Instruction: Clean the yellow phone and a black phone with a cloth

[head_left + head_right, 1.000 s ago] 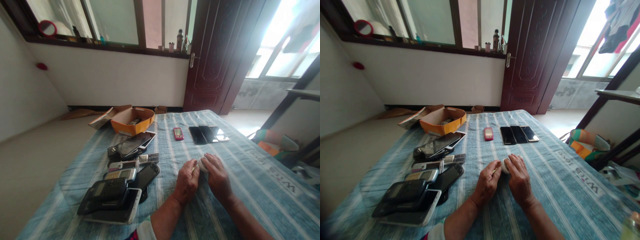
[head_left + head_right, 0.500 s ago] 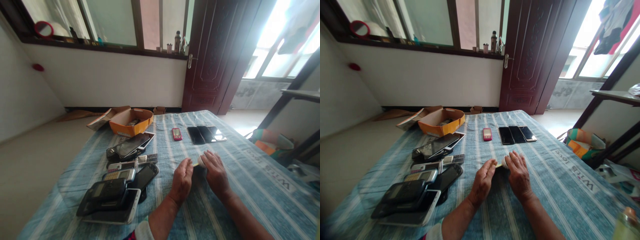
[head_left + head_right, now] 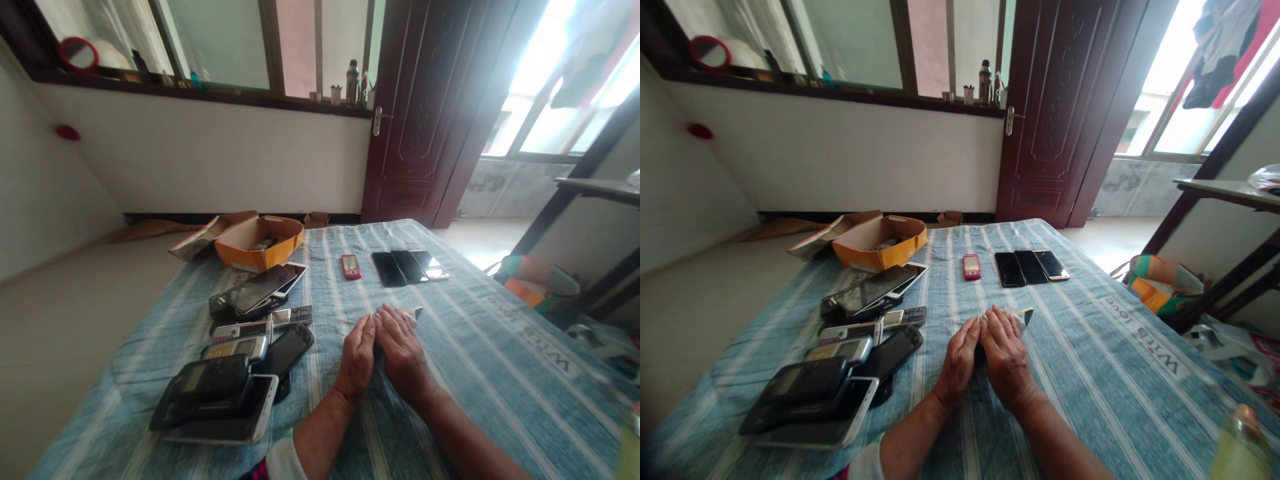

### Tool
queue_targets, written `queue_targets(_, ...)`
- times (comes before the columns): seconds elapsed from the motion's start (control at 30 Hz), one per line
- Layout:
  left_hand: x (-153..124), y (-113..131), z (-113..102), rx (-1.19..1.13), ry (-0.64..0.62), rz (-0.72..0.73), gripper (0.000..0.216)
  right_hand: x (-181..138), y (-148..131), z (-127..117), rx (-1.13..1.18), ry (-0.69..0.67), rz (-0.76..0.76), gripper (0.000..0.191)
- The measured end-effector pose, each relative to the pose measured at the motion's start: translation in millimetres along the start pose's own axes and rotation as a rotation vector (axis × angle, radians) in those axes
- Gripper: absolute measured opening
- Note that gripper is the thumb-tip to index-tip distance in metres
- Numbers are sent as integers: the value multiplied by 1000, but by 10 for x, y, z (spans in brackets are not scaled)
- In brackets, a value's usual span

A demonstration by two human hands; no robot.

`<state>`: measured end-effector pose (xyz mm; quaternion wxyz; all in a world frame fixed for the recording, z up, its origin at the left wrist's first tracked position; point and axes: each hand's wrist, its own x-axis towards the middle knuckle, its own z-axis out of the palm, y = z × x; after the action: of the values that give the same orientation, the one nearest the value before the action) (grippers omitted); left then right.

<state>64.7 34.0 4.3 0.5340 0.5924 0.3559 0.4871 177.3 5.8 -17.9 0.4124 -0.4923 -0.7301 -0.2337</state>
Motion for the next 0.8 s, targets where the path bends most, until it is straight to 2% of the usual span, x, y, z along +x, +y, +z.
queue_targets(0.13,7,-12,-3,9,2,-2,39,11,55,-16,-37,-14,-15,38)
queue_targets(0.57,-4,35,-29,173,-17,-2,34,-163,631,-56,-174,-5,108,43)
queue_targets(0.67,-1,26,-26,194,-22,3,34,-173,607,-52,-178,4,113,42)
queue_targets(0.8,1,0,-18,209,-47,25,34,-128,406,-59,-131,-5,36,41)
